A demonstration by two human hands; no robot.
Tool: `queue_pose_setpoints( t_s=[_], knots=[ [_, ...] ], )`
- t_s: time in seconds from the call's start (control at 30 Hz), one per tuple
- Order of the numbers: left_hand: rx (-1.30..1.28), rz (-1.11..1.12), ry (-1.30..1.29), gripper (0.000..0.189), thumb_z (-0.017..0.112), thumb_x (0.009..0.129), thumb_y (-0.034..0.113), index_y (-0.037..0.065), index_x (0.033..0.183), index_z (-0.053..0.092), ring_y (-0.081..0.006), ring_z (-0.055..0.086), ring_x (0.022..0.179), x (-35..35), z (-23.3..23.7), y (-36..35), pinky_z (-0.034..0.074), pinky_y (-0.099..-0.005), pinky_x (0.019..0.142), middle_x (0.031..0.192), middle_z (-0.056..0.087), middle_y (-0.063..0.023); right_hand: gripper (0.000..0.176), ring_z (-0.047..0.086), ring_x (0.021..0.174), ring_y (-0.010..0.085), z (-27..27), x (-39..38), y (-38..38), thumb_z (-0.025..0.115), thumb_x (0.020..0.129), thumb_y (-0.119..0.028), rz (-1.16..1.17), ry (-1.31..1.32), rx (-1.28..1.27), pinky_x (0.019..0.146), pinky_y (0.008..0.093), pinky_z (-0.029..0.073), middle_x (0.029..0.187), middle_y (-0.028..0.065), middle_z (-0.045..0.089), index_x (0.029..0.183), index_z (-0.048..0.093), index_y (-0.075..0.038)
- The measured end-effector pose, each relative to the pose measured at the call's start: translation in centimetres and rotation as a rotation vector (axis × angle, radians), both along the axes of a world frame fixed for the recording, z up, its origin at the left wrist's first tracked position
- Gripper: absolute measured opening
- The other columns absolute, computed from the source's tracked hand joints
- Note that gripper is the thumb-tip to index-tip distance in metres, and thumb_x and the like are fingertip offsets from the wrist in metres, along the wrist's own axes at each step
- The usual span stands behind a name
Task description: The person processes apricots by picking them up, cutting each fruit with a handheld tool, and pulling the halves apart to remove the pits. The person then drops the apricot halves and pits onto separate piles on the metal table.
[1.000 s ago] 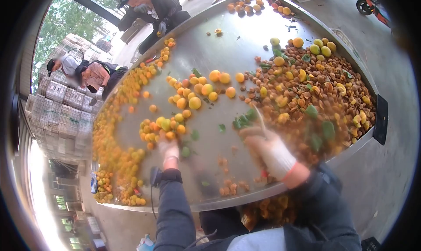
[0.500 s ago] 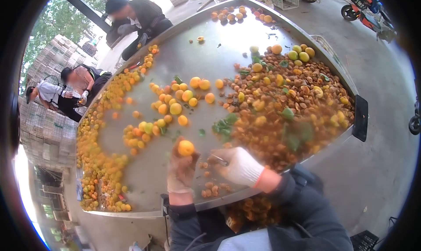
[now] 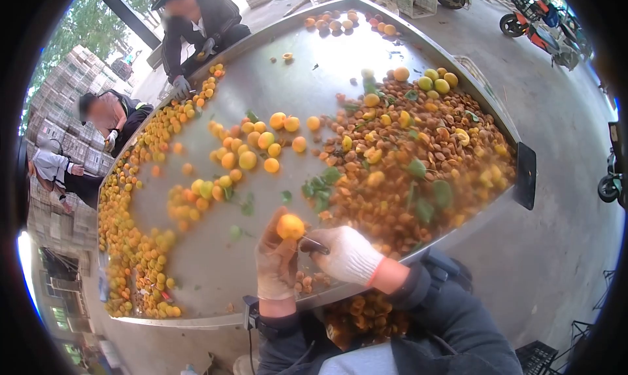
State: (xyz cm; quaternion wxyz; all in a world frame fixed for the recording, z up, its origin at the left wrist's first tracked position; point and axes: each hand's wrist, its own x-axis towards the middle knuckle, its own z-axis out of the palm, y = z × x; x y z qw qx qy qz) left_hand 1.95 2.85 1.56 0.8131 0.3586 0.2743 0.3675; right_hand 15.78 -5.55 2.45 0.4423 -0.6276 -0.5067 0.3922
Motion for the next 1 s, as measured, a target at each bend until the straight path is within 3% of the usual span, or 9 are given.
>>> queue_pose_setpoints(
  t_s=[0.1,0.17,0.3,0.43,0.53,0.6,0.83,0.93,1.0],
  knots=[
    [0.046,-0.007,0.123,0.059,0.067,0.076,-0.012,-0.003,0.131,0.050,-0.0152,0.060,0.101,-0.2,1.0,-0.2,0.049,-0.0281,0.090,0.111,0.061,-0.0067,0.026,0.066,0.078,0.0335,0.3,0.0,0.0,0.061,0.077,-0.009,0.005,-0.119,-0.032,0.069,0.0364,0.052,0.082,0.0188,0.066,0.103,0.065,-0.003],
    [0.252,0.001,0.209,0.061,0.071,0.073,-0.013,-0.002,0.130,0.051,-0.0143,0.058,0.104,-0.3,0.2,-0.3,0.049,-0.0280,0.090,0.114,0.057,-0.0046,0.026,0.065,0.077,0.0350,0.2,-0.2,0.2,0.061,0.077,-0.009,-0.008,-0.145,-0.080,0.068,0.0374,0.051,0.082,0.0191,0.066,0.103,0.065,-0.003],
    [0.353,0.011,0.178,0.065,0.073,0.071,-0.013,-0.002,0.131,0.051,-0.0142,0.056,0.105,0.1,-0.1,-0.4,0.048,-0.0278,0.091,0.115,0.054,-0.0035,0.021,0.064,0.078,0.0370,0.2,-0.7,0.5,0.058,0.080,-0.011,-0.059,-0.194,-0.149,0.069,0.0397,0.051,0.082,0.0201,0.066,0.099,0.067,-0.005],
    [0.572,0.172,0.285,0.064,0.073,0.071,-0.012,-0.004,0.130,0.050,-0.0183,0.059,0.101,1.5,0.4,-1.3,0.050,-0.0302,0.085,0.112,0.060,-0.0088,0.020,0.064,0.077,0.0371,-0.7,-0.9,0.8,0.058,0.082,-0.011,-0.050,-0.114,-0.151,0.068,0.0388,0.050,0.082,0.0215,0.065,0.098,0.067,-0.004],
    [0.572,0.226,0.352,0.061,0.073,0.070,-0.012,-0.003,0.127,0.053,-0.0160,0.057,0.102,1.7,0.2,-1.3,0.049,-0.0290,0.088,0.112,0.059,-0.0067,0.018,0.065,0.075,0.0350,-2.0,-1.4,1.1,0.059,0.082,-0.010,-0.098,0.054,-0.115,0.067,0.0378,0.050,0.081,0.0219,0.065,0.097,0.068,-0.004],
    [0.547,0.218,0.373,0.059,0.073,0.070,-0.012,-0.003,0.125,0.054,-0.0143,0.057,0.104,1.6,0.2,-1.2,0.048,-0.0281,0.090,0.113,0.057,-0.0050,0.017,0.066,0.072,0.0260,-2.2,-1.3,1.3,0.059,0.083,-0.009,-0.026,0.120,-0.113,0.066,0.0352,0.050,0.079,0.0181,0.067,0.096,0.068,-0.003],
    [0.309,0.102,0.205,0.057,0.075,0.075,-0.005,-0.003,0.127,0.053,-0.0165,0.060,0.096,0.9,0.9,-0.2,0.051,-0.0296,0.084,0.109,0.063,-0.0072,0.017,0.059,0.070,0.0119,-0.2,-0.1,2.2,0.061,0.084,-0.012,0.171,0.311,-0.254,0.066,0.0300,0.048,0.075,0.0099,0.068,0.095,0.069,-0.002],
    [0.256,0.112,0.195,0.060,0.075,0.073,-0.006,-0.004,0.128,0.052,-0.0158,0.059,0.099,0.9,0.7,-0.8,0.050,-0.0288,0.087,0.112,0.061,-0.0075,0.020,0.065,0.070,0.0204,-0.5,-1.2,1.5,0.059,0.084,-0.013,0.092,0.330,-0.262,0.066,0.0339,0.049,0.076,0.0144,0.068,0.100,0.068,-0.005],
    [0.290,0.137,0.236,0.063,0.076,0.071,-0.007,-0.005,0.129,0.050,-0.0153,0.058,0.102,1.3,0.7,-1.0,0.048,-0.0283,0.091,0.115,0.060,-0.0081,0.025,0.066,0.075,0.0320,0.0,-1.5,1.2,0.062,0.079,-0.012,-0.125,-0.120,-0.118,0.067,0.0381,0.050,0.080,0.0194,0.066,0.103,0.064,-0.002]
  ],
)
